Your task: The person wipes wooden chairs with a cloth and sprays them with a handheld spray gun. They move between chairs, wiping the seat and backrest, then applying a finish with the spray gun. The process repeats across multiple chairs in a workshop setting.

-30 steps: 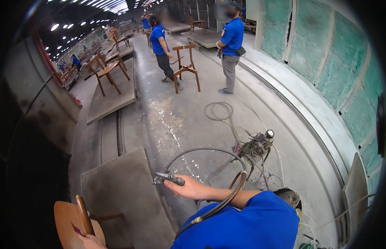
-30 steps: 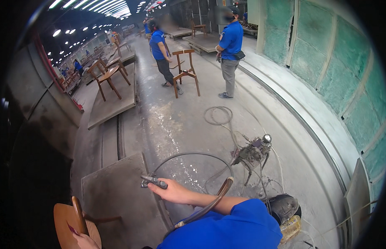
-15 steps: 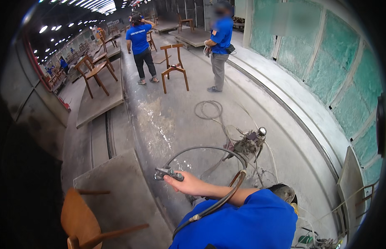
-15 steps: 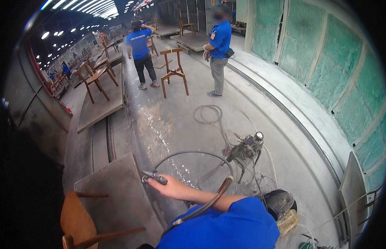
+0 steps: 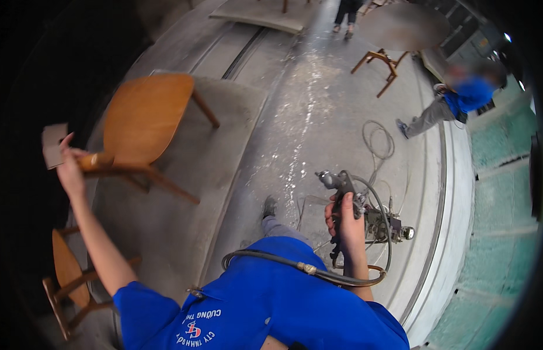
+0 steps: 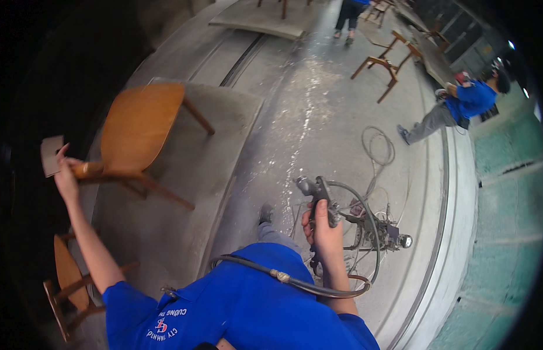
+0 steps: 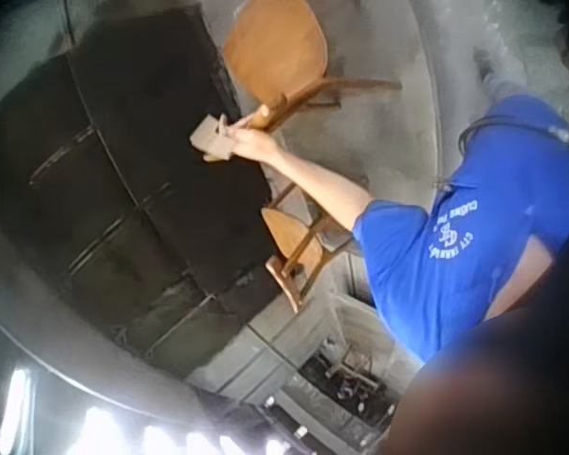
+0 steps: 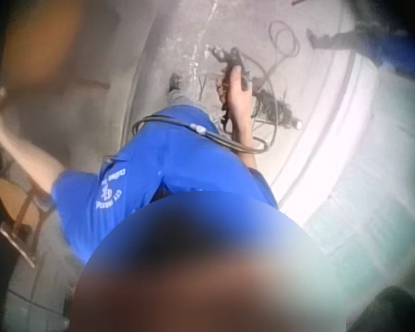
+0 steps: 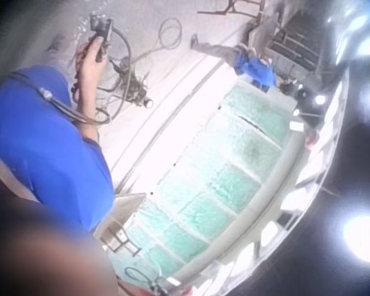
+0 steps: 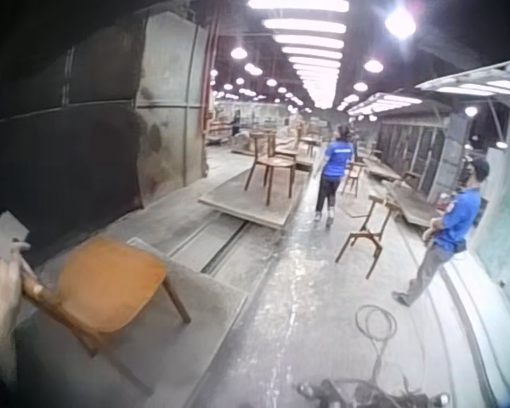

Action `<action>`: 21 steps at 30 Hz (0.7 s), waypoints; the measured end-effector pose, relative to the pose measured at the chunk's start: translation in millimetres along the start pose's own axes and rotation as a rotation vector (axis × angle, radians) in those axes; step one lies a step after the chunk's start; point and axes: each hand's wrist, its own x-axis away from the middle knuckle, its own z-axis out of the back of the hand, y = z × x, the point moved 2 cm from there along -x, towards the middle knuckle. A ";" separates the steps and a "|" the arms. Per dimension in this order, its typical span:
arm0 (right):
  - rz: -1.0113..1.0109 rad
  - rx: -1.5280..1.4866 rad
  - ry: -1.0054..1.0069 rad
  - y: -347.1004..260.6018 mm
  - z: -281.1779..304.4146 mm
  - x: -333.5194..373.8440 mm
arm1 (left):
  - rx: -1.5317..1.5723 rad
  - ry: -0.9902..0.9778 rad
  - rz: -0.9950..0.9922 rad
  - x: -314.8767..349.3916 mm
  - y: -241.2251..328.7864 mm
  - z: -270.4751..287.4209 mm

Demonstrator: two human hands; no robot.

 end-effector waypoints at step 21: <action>-0.125 0.161 -0.280 6.6 36.1 -52.3 | 0.140 0.414 -0.412 13.0 67.5 -89.2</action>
